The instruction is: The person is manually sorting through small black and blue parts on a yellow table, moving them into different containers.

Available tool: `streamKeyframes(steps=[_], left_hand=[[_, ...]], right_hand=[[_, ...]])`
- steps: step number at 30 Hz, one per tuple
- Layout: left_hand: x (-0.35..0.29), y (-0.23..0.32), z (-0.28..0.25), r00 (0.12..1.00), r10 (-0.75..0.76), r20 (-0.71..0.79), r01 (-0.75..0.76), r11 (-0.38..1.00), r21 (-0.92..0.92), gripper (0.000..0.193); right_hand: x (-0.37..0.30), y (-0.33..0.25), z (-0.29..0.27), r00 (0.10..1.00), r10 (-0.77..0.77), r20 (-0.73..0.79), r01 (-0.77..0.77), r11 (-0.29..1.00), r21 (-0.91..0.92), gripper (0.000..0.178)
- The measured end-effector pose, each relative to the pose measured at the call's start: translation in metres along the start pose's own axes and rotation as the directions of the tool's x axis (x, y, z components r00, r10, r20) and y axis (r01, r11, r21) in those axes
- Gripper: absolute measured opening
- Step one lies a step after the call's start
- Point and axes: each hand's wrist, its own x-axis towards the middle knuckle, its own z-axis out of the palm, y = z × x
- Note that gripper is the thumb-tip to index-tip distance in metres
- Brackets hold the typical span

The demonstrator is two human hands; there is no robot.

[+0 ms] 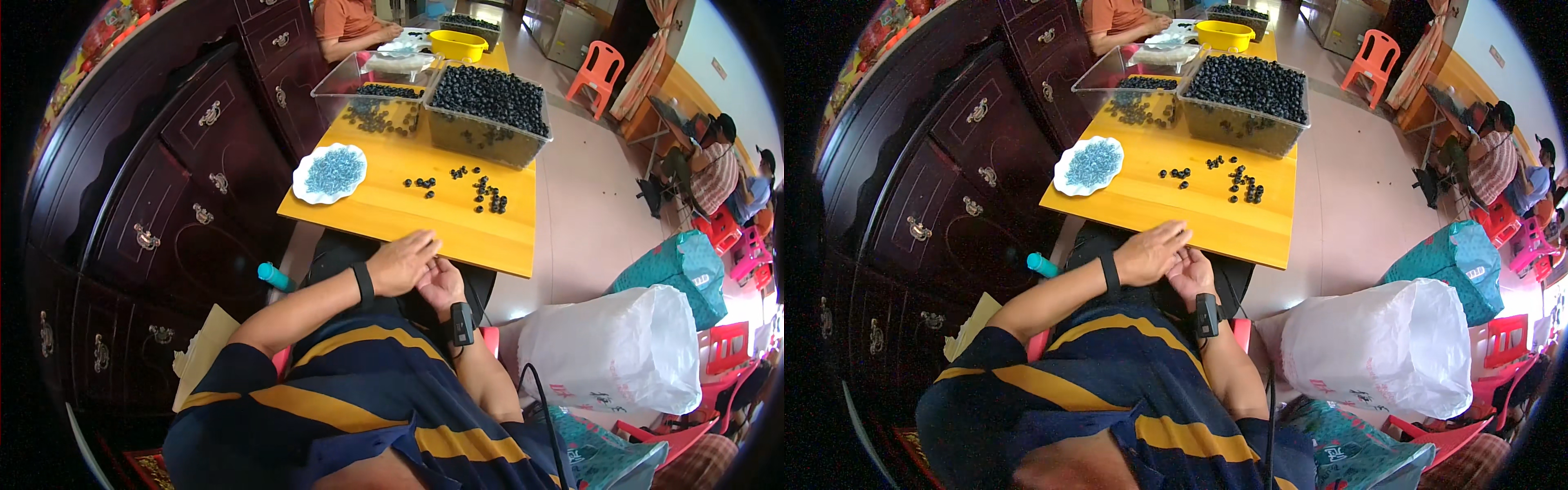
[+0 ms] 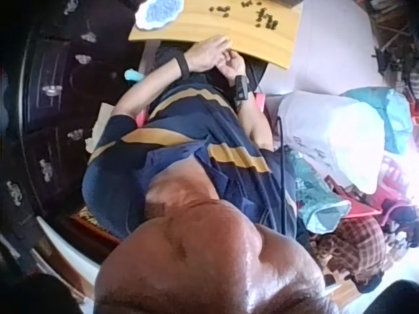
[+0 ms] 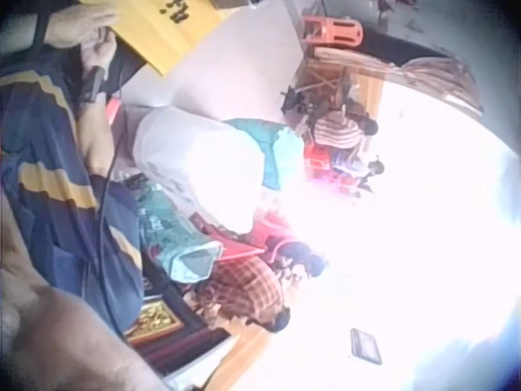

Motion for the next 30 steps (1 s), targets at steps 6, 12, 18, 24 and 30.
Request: streamKeyframes(steps=[6, 12, 18, 24, 30], left_hand=[[0.010, -0.008, -0.010, 0.992, 0.127, 0.005, -0.126, 0.992, -0.012, 0.050], [0.061, -0.066, -0.034, 0.979, -0.182, -0.094, 0.185, 0.983, 0.018, 0.055], [0.074, -0.105, -0.012, 0.980, -0.184, 0.079, 0.170, 0.973, 0.153, 0.060], [0.074, -0.110, -0.010, 0.976, -0.164, 0.143, 0.138, 0.975, 0.174, 0.061], [0.049, -0.093, -0.005, 0.965, -0.255, 0.057, 0.252, 0.966, 0.055, 0.071]], right_hand=[[-0.003, -0.006, -0.003, 0.999, 0.029, -0.042, -0.030, 0.999, -0.012, 0.031], [-0.013, -0.004, 0.013, 0.993, 0.046, -0.109, -0.037, 0.996, 0.087, 0.034], [-0.014, 0.000, 0.020, 0.991, 0.048, -0.123, -0.048, 0.999, 0.003, 0.038], [-0.015, 0.001, 0.020, 0.993, 0.047, -0.112, -0.046, 0.999, 0.011, 0.039], [-0.016, 0.003, 0.023, 0.987, 0.066, -0.147, -0.062, 0.998, 0.033, 0.045]])
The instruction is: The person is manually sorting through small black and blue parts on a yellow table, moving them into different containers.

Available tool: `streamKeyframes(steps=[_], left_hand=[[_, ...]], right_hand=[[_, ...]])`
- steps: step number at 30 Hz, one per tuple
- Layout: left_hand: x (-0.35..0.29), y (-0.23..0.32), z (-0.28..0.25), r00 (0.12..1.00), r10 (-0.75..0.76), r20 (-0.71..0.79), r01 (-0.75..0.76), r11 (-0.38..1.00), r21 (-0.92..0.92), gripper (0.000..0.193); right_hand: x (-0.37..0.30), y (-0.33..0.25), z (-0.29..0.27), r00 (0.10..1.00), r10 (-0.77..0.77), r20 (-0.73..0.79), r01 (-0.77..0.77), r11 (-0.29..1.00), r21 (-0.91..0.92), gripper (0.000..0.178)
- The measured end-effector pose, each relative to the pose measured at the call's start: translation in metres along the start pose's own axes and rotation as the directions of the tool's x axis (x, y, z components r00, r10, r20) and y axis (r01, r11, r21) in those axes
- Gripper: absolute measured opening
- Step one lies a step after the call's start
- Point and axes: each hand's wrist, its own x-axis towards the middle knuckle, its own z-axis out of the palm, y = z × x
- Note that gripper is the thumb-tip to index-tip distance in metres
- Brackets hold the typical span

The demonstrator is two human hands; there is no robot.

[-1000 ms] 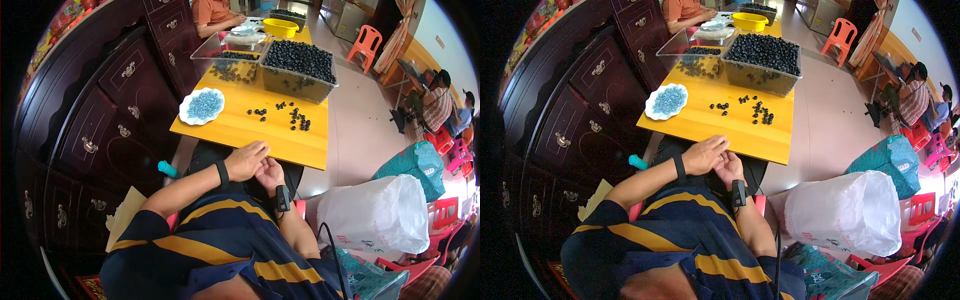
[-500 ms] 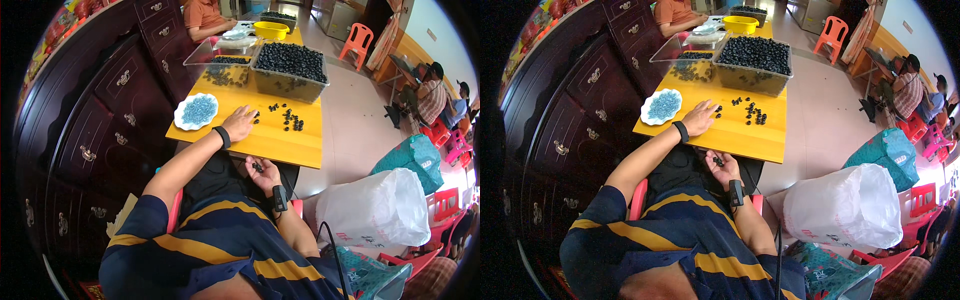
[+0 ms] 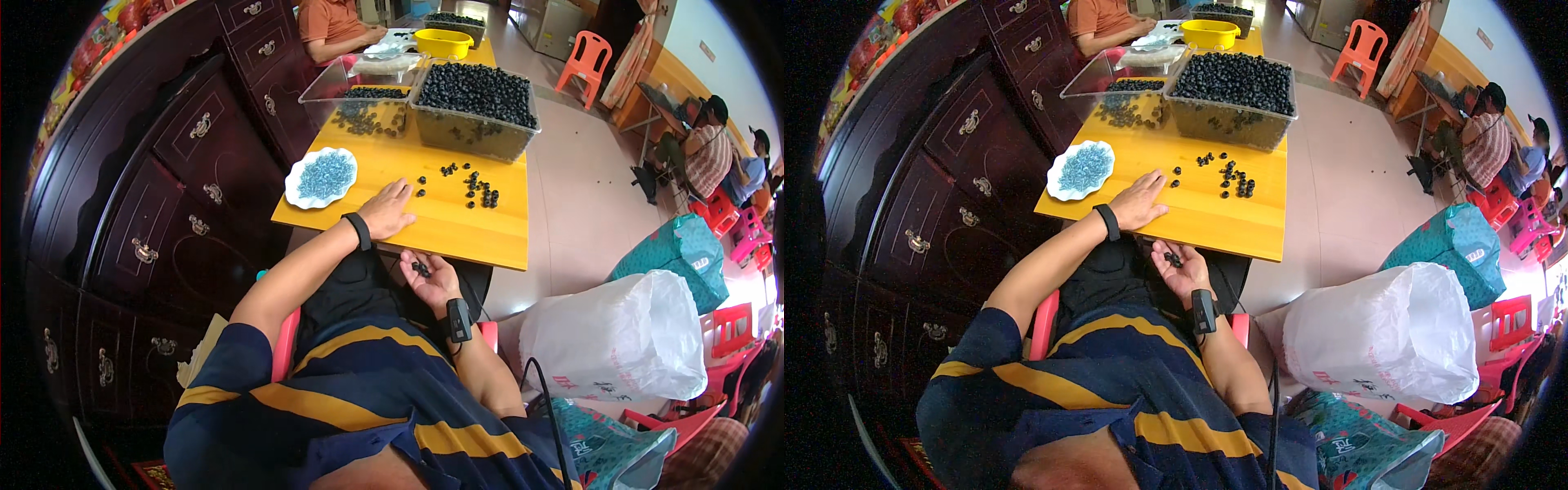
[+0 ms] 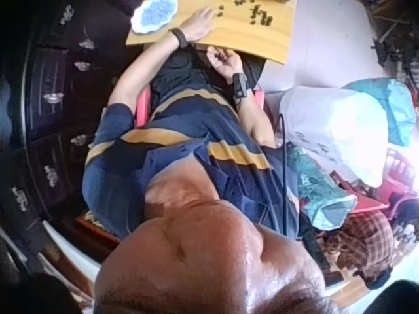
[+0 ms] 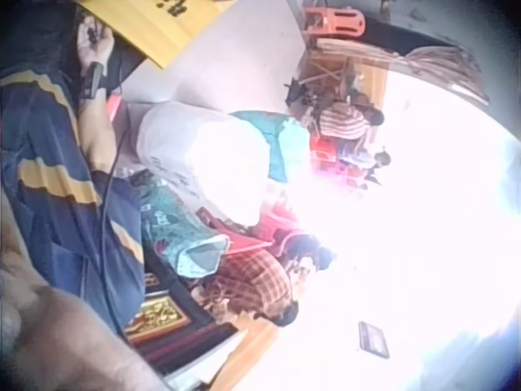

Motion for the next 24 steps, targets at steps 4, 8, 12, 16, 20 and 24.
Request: streamKeyframes(steps=[4, 8, 12, 16, 20, 24], left_hand=[[-0.018, 0.005, 0.010, 0.998, 0.003, -0.064, -0.002, 1.000, 0.005, 0.075], [-0.020, 0.002, 0.017, 0.994, 0.017, -0.108, -0.016, 1.000, 0.006, 0.072], [-0.023, -0.013, 0.015, 0.981, 0.079, -0.177, -0.113, 0.975, -0.193, 0.060], [-0.021, -0.030, 0.008, 0.953, -0.026, -0.301, -0.128, 0.868, -0.480, 0.053], [-0.013, -0.037, 0.007, 0.960, -0.092, -0.263, -0.086, 0.800, -0.593, 0.052], [-0.006, -0.030, 0.014, 0.974, 0.026, -0.226, -0.117, 0.910, -0.398, 0.053]], right_hand=[[0.002, 0.009, 0.000, 0.995, 0.072, 0.068, -0.073, 0.997, 0.014, 0.050], [0.019, 0.016, -0.004, 0.986, 0.133, 0.104, -0.140, 0.988, 0.060, 0.053], [0.024, 0.016, -0.004, 0.984, 0.108, 0.142, -0.112, 0.994, 0.019, 0.050], [0.020, 0.017, 0.000, 0.986, 0.097, 0.132, -0.097, 0.995, -0.011, 0.048], [0.019, 0.017, 0.002, 0.991, 0.082, 0.109, -0.080, 0.996, -0.030, 0.047], [0.020, 0.018, 0.001, 0.986, 0.093, 0.136, -0.090, 0.995, -0.031, 0.047]])
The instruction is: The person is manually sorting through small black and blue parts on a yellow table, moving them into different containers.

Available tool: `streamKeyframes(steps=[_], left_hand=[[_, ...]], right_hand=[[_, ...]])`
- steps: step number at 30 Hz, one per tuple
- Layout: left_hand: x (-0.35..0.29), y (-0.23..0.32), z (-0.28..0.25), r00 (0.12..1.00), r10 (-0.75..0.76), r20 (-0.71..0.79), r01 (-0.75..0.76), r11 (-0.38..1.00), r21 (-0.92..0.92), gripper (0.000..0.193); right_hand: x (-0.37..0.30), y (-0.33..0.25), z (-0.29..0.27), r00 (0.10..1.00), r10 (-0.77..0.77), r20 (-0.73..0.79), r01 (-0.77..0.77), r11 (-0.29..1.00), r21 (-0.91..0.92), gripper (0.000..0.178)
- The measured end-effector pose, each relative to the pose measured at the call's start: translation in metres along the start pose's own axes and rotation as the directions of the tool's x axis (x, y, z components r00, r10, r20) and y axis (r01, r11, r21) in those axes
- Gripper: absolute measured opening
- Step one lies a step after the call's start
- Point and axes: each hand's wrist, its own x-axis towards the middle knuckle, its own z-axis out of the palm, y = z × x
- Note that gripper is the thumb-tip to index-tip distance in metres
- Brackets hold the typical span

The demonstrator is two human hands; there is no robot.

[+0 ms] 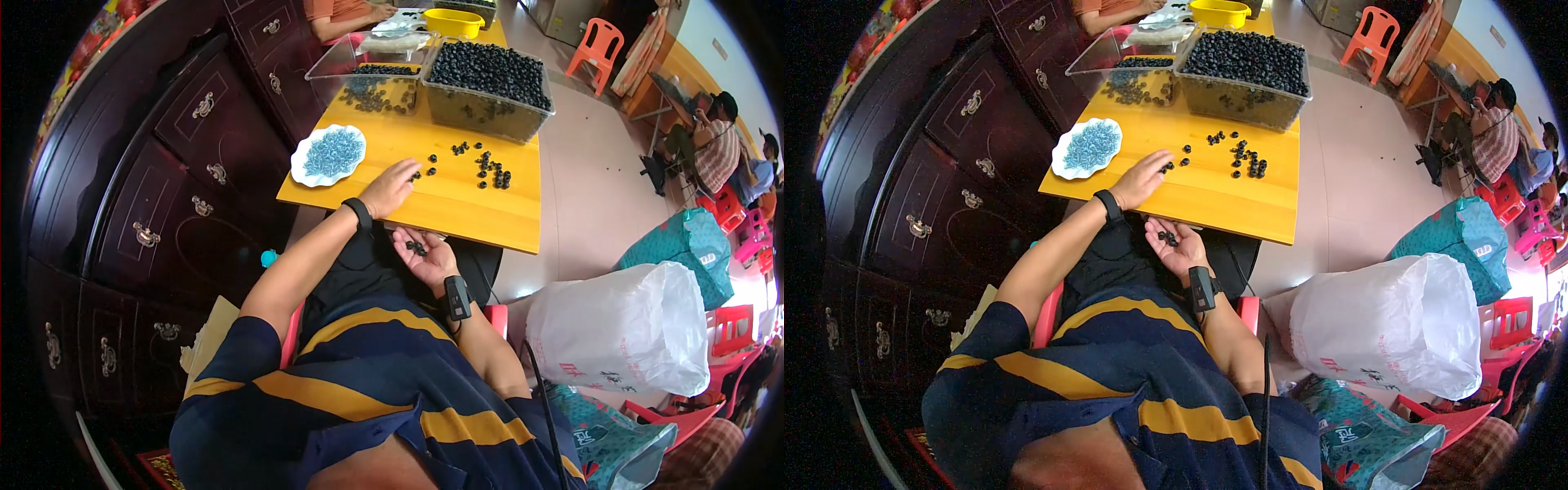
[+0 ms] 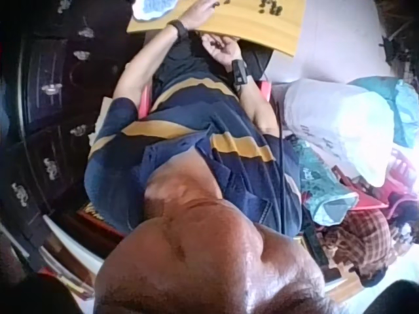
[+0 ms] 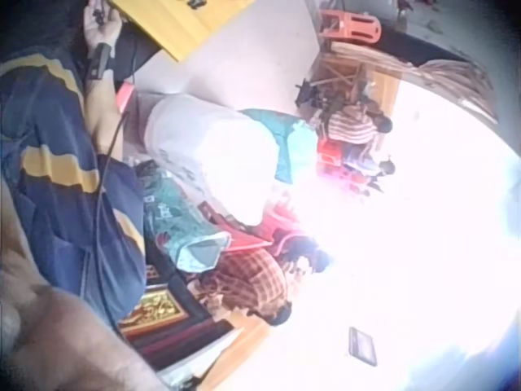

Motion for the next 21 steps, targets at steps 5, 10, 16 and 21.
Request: streamKeyframes(steps=[5, 10, 16, 21], left_hand=[[-0.021, 0.032, 0.009, 0.983, -0.009, 0.183, -0.059, 0.931, 0.360, 0.070], [-0.052, 0.079, 0.017, 0.968, 0.056, 0.243, -0.145, 0.920, 0.365, 0.072], [-0.070, 0.102, 0.012, 0.942, 0.215, 0.258, -0.273, 0.938, 0.213, 0.056], [-0.003, 0.094, -0.005, 0.982, 0.182, 0.058, -0.191, 0.943, 0.274, 0.048]], right_hand=[[0.004, -0.008, -0.003, 0.997, -0.015, -0.074, 0.017, 1.000, 0.022, 0.042], [0.014, -0.014, -0.018, 0.992, -0.124, 0.023, 0.124, 0.992, 0.012, 0.038], [0.000, -0.011, -0.008, 0.993, -0.116, 0.004, 0.115, 0.984, -0.133, 0.028], [0.003, -0.013, -0.005, 0.989, -0.084, -0.123, 0.097, 0.990, 0.107, 0.026]])
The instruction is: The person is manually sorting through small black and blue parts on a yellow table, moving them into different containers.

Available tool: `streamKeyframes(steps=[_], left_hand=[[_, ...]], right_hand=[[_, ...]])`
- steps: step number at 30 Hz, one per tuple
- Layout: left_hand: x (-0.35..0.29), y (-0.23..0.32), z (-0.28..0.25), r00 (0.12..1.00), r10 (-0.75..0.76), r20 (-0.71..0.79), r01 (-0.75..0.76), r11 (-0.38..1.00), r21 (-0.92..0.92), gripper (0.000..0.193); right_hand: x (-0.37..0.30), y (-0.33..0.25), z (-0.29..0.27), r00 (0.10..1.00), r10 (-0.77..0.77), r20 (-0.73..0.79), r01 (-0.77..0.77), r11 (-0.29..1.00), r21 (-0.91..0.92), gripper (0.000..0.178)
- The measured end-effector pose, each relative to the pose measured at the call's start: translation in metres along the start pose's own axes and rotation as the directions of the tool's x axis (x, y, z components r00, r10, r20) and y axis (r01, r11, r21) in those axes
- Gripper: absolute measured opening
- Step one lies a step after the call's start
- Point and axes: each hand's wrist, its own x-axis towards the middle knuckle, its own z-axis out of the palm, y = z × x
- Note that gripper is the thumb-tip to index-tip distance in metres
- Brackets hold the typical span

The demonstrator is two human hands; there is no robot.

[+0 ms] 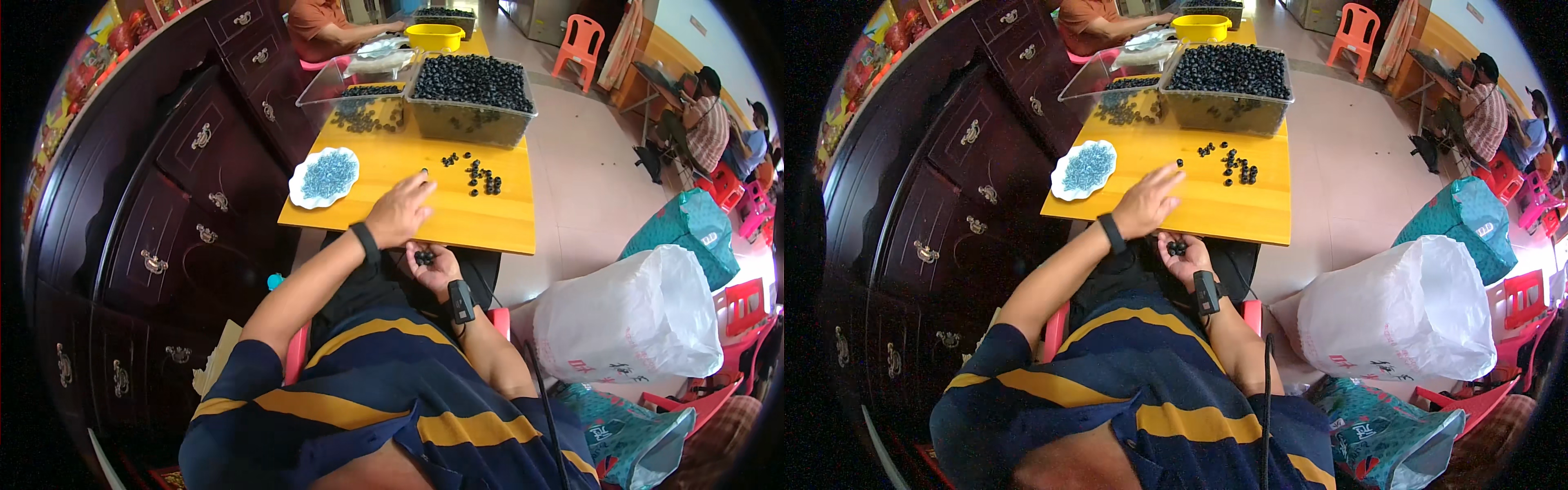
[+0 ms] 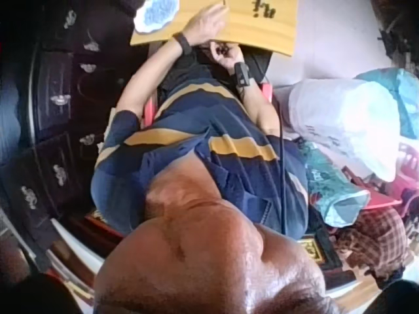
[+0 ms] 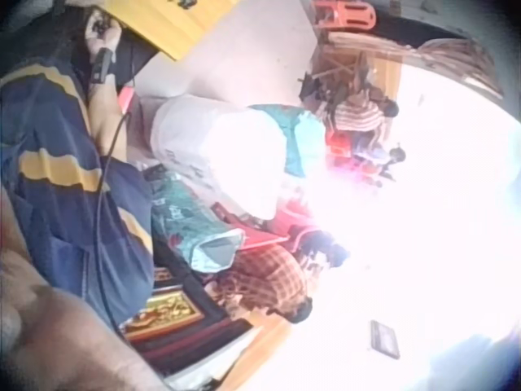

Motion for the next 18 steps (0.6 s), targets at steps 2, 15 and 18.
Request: streamKeyframes(steps=[2, 15, 18], left_hand=[[0.025, -0.017, 0.007, 0.995, -0.099, -0.011, 0.100, 0.988, 0.116, 0.059], [0.030, -0.030, 0.036, 0.905, -0.243, 0.350, 0.200, 0.967, 0.155, 0.071], [0.001, -0.016, 0.048, 0.945, -0.195, 0.263, 0.165, 0.977, 0.132, 0.068]], right_hand=[[-0.002, 0.002, 0.002, 0.999, -0.013, -0.046, 0.012, 1.000, -0.011, 0.029], [-0.007, 0.002, 0.012, 1.000, 0.015, -0.006, -0.015, 0.999, 0.035, 0.035], [0.002, 0.001, 0.004, 1.000, 0.008, 0.005, -0.008, 1.000, 0.000, 0.032]])
